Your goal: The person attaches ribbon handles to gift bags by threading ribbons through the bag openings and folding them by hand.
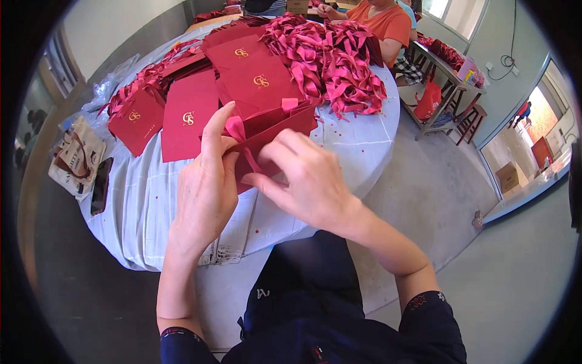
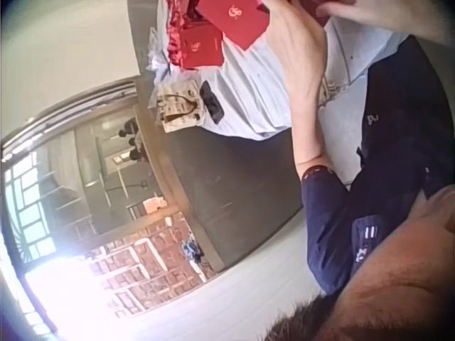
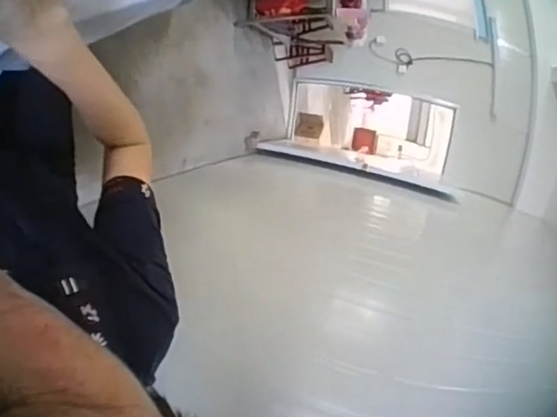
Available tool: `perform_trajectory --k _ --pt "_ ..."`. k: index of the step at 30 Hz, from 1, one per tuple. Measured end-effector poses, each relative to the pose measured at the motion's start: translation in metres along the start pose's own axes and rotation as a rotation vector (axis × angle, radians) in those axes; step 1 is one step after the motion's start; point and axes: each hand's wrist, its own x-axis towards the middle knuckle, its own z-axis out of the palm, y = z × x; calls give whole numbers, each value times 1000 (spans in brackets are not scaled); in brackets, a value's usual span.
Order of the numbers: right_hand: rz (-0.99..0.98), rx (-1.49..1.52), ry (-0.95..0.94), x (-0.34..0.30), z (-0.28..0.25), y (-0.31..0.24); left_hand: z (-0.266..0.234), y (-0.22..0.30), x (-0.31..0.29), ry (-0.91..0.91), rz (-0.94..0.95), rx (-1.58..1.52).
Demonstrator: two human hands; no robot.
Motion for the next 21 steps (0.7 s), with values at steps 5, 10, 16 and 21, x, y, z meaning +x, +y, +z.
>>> perform_trajectory --k 5,10,16,21 --pt "345 460 -219 -28 -6 11 0 2 3 -12 46 15" --pt "546 631 -350 -50 -33 22 -6 3 6 -52 62 157" --pt "606 659 -144 -75 -60 33 -1 15 8 34 130 321" --pt "655 746 88 -81 -63 34 1 27 16 109 183 481"
